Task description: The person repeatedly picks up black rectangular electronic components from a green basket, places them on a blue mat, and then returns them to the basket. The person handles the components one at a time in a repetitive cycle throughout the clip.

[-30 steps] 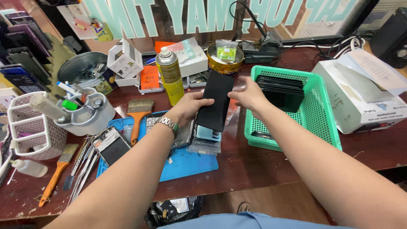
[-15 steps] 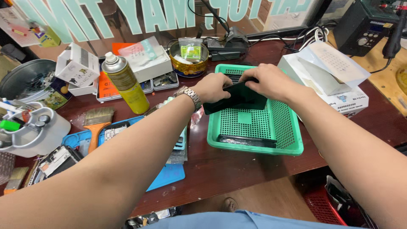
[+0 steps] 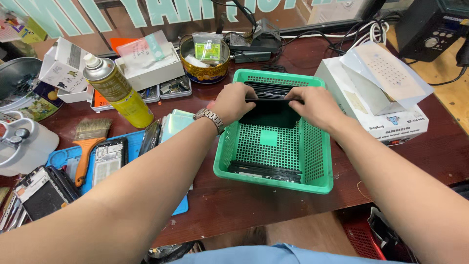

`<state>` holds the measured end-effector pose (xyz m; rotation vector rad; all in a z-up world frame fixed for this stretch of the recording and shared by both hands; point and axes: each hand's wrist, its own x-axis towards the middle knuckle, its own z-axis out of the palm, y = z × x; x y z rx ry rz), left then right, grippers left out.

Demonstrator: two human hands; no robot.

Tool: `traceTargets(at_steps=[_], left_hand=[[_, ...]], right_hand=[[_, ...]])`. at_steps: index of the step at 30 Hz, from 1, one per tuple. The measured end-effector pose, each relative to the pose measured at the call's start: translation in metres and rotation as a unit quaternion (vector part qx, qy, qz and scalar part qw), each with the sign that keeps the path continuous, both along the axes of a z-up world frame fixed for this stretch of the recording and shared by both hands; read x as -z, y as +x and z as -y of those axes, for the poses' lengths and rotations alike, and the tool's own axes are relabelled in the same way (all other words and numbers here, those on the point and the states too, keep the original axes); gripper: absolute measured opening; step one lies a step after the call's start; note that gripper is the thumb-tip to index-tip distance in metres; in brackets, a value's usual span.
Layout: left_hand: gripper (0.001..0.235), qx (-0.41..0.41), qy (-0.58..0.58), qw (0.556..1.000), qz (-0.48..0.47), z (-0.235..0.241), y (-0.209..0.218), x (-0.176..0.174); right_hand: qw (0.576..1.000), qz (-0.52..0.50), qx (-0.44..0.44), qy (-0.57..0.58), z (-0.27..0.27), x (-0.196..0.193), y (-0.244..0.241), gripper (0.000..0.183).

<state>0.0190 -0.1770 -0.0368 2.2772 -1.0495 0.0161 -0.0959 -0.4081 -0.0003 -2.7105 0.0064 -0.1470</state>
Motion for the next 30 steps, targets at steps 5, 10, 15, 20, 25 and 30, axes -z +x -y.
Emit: traceTargets(at_steps=[5,10,15,20,25,30], left_hand=[[0.019,-0.030,0.073,0.997,0.007,0.010,0.004,0.023],[0.014,-0.060,0.144,0.982,0.110,0.028,0.008,0.040],[0.024,-0.028,0.198,0.972,0.120,0.036,0.013,0.047],[0.035,-0.018,0.185,0.976,0.117,0.036,0.013,0.042],[0.037,-0.009,0.218,0.968,0.124,0.038,0.013,0.040],[0.041,-0.017,0.221,0.961,0.164,0.043,0.017,0.051]], right_hand=[[0.999,0.028,-0.001,-0.028,-0.009,0.032,0.007,0.021],[0.996,0.042,-0.029,-0.072,-0.004,0.049,0.017,0.017],[0.995,-0.001,-0.044,-0.084,-0.001,0.050,0.016,0.019],[0.996,0.032,-0.043,-0.071,-0.006,0.046,0.009,0.032],[0.994,0.046,-0.047,-0.083,-0.008,0.045,0.011,0.033],[0.992,0.054,-0.057,-0.095,-0.007,0.045,0.012,0.038]])
